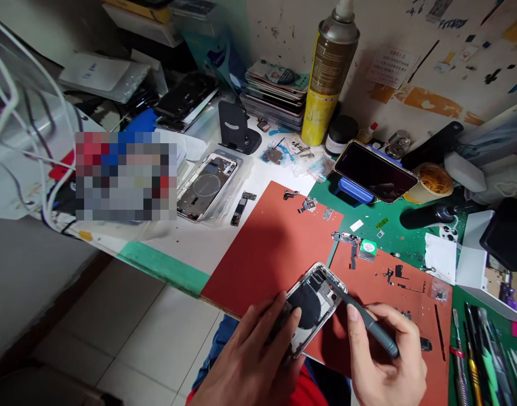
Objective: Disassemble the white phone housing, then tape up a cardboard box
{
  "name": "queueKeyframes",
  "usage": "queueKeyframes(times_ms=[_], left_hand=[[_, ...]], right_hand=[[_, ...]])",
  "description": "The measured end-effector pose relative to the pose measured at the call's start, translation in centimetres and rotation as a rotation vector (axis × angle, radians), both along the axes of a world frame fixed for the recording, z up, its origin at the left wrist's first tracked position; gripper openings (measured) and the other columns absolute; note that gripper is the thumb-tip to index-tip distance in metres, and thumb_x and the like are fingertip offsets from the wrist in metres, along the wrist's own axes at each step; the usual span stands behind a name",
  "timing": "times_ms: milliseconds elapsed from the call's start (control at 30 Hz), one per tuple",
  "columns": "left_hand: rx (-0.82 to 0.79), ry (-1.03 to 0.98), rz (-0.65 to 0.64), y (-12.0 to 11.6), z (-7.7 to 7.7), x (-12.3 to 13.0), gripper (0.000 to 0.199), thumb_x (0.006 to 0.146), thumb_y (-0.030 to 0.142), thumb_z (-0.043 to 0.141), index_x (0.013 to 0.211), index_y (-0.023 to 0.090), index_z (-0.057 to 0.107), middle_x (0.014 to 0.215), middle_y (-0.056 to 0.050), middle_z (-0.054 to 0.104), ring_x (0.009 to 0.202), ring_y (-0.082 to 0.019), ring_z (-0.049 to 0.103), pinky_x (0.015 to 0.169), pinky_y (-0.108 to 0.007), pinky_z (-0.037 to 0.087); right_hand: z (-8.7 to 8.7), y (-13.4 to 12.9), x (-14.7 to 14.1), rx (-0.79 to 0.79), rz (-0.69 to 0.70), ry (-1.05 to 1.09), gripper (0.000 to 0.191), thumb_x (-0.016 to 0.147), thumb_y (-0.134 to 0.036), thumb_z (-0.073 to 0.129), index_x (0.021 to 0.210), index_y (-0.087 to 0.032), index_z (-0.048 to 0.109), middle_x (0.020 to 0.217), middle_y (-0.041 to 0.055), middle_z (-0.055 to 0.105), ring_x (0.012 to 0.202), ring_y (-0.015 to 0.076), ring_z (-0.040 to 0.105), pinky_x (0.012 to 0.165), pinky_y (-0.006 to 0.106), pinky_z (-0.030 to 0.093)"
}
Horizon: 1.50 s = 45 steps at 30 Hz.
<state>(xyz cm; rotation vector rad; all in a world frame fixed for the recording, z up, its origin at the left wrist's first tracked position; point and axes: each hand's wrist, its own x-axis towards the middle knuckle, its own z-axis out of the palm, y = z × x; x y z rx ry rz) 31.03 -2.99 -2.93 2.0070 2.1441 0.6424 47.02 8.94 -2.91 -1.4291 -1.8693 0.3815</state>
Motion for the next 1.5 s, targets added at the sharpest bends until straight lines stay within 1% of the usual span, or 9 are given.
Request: queueKeyframes(times_ms=[167, 267, 367, 500, 700, 900, 1033, 1267, 1500], left_hand=[[0.003, -0.021, 0.012, 0.0, -0.1, 0.0, 0.043, 0.094, 0.018, 0.06, 0.136, 0.011, 0.064, 0.137, -0.022, 0.069, 0.121, -0.034, 0.07, 0.092, -0.049, 0.068], [0.007, -0.035, 0.026, 0.1, -0.1, 0.1, 0.043, 0.093, 0.018, 0.06, 0.136, 0.012, 0.064, 0.138, -0.022, 0.069, 0.12, -0.034, 0.07, 0.09, -0.05, 0.068], [0.007, -0.033, 0.032, 0.1, -0.2, 0.2, 0.043, 0.093, 0.017, 0.06, 0.135, 0.012, 0.065, 0.137, -0.022, 0.069, 0.119, -0.034, 0.07, 0.089, -0.05, 0.068], [-0.002, -0.021, 0.016, 0.0, -0.2, 0.3, 0.043, 0.093, 0.018, 0.06, 0.135, 0.011, 0.065, 0.137, -0.022, 0.069, 0.119, -0.034, 0.07, 0.089, -0.048, 0.068], [0.015, 0.008, 0.008, 0.0, -0.3, 0.5, 0.042, 0.094, 0.018, 0.061, 0.135, 0.01, 0.065, 0.136, -0.022, 0.069, 0.12, -0.034, 0.068, 0.092, -0.049, 0.067], [-0.02, 0.049, 0.005, -0.5, -1.1, 0.7, 0.047, 0.091, 0.021, 0.064, 0.137, 0.011, 0.063, 0.138, -0.025, 0.066, 0.118, -0.037, 0.069, 0.089, -0.052, 0.067], [-0.028, 0.076, -0.002, -0.7, -1.5, 0.8, 0.044, 0.094, 0.022, 0.06, 0.137, 0.016, 0.062, 0.138, -0.021, 0.067, 0.122, -0.037, 0.068, 0.091, -0.054, 0.065], [-0.027, 0.107, -0.011, -0.5, -1.1, 0.7, 0.044, 0.094, 0.023, 0.061, 0.137, 0.012, 0.061, 0.136, -0.025, 0.065, 0.119, -0.038, 0.066, 0.088, -0.051, 0.064], [-0.06, 0.178, -0.029, -0.8, -1.8, 0.9, 0.047, 0.094, 0.025, 0.065, 0.14, 0.013, 0.061, 0.137, -0.024, 0.066, 0.116, -0.039, 0.069, 0.085, -0.051, 0.064]], right_hand=[[0.6, 0.3, 0.1, -0.071, -0.019, 0.009, 0.027, 0.095, -0.049, 0.07, 0.095, -0.022, 0.067, 0.067, -0.0042, 0.066, 0.052, 0.0062, 0.062, 0.052, 0.014, 0.046], [0.6, 0.4, 0.1, -0.073, -0.016, 0.022, 0.03, 0.089, -0.05, 0.075, 0.097, -0.021, 0.068, 0.079, 0.0, 0.072, 0.062, 0.0087, 0.068, 0.059, 0.015, 0.051], [0.6, 0.5, 0.2, -0.102, -0.035, 0.03, 0.03, 0.091, -0.049, 0.073, 0.097, -0.02, 0.068, 0.072, -0.0011, 0.071, 0.057, 0.0087, 0.067, 0.055, 0.015, 0.05], [0.3, 0.5, 0.3, -0.162, -0.062, 0.111, 0.036, 0.088, -0.052, 0.075, 0.101, -0.019, 0.069, 0.083, 0.0033, 0.074, 0.065, 0.0116, 0.071, 0.058, 0.016, 0.053], [0.1, 0.3, 0.0, -0.26, -0.128, 0.21, 0.04, 0.084, -0.054, 0.077, 0.1, -0.018, 0.07, 0.077, 0.0025, 0.072, 0.061, 0.0107, 0.068, 0.055, 0.015, 0.051], [0.2, 0.5, -0.1, -0.282, -0.13, 0.255, 0.041, 0.08, -0.052, 0.082, 0.102, -0.02, 0.069, 0.084, 0.0032, 0.074, 0.069, 0.0117, 0.071, 0.06, 0.015, 0.054], [0.3, 0.6, -0.2, -0.295, -0.189, 0.248, 0.042, 0.079, -0.055, 0.082, 0.096, -0.02, 0.07, 0.076, 0.0018, 0.072, 0.062, 0.0113, 0.069, 0.06, 0.016, 0.054], [0.0, 0.7, -0.1, -0.351, -0.181, 0.324, 0.042, 0.078, -0.052, 0.083, 0.098, -0.018, 0.069, 0.078, 0.0032, 0.073, 0.063, 0.0142, 0.071, 0.059, 0.021, 0.057], [-1.0, 0.5, 0.9, -0.388, -0.134, 0.419, 0.038, 0.079, -0.045, 0.084, 0.101, -0.018, 0.068, 0.081, 0.0039, 0.075, 0.065, 0.0146, 0.071, 0.06, 0.022, 0.057]])
